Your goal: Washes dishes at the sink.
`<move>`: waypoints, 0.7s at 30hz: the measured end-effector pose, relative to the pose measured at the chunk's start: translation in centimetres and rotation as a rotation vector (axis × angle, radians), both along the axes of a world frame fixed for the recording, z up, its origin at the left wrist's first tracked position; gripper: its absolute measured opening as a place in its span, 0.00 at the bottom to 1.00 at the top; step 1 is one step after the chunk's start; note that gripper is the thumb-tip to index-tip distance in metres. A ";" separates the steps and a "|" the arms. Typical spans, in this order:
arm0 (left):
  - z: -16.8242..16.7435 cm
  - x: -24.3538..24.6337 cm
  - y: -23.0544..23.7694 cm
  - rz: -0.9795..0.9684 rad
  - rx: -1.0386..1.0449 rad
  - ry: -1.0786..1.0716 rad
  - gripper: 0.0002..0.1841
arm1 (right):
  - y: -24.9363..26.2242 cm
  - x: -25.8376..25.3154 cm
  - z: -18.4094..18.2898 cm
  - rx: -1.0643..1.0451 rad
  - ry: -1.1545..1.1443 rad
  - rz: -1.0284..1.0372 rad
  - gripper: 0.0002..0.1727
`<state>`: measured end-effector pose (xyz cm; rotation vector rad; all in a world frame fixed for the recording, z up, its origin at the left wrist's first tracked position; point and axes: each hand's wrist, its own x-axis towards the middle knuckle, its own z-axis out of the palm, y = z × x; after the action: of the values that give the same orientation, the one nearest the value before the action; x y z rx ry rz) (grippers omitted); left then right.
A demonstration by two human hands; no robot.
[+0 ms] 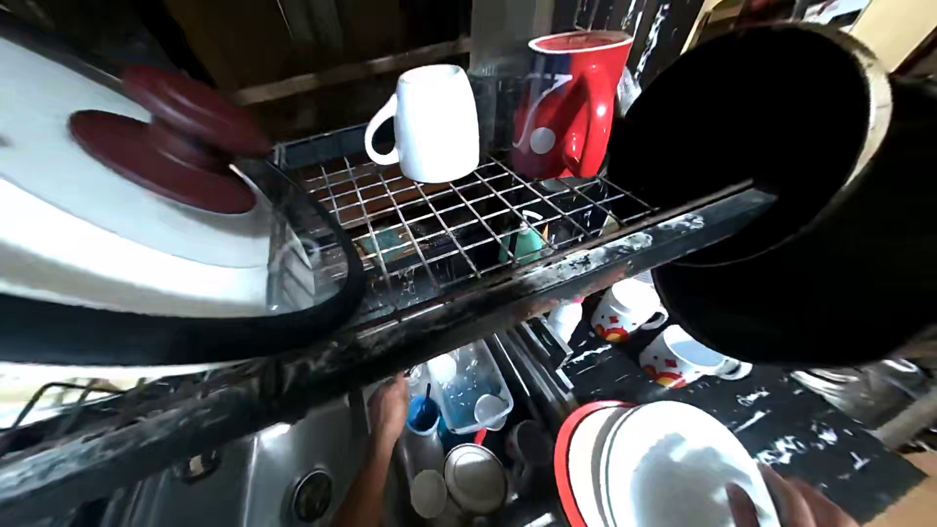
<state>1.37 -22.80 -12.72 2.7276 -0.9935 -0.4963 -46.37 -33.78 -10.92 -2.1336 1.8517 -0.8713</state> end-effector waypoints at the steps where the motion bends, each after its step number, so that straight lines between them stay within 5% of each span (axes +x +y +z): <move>1: 1.1 -0.4 1.3 0.018 -0.042 -0.017 0.22 | 0.0 1.4 0.7 -0.070 -0.024 0.060 0.28; 6: 5.8 -2.5 9.9 0.087 -0.235 -0.132 0.20 | 2.0 13.7 4.5 -0.138 -0.222 0.493 0.25; 11: 4.4 -3.2 18.7 0.121 -0.577 -0.093 0.17 | 5.1 23.4 4.5 0.440 -0.119 0.776 0.39; 15: 4.0 -4.2 23.0 0.172 -0.677 0.337 0.19 | 11.4 28.9 4.3 0.864 -0.354 0.870 0.24; 18: 3.8 -5.2 25.3 0.133 -0.707 0.761 0.20 | 18.1 33.2 3.2 1.002 -0.389 0.903 0.29; 21: 2.9 -5.1 26.5 0.394 -0.839 1.241 0.21 | 22.9 36.9 1.7 1.022 -0.218 0.958 0.31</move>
<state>-3.77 3.65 -9.78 1.3412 -0.1930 -1.1225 -9.50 -10.85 -9.23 -1.7327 0.6622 0.0891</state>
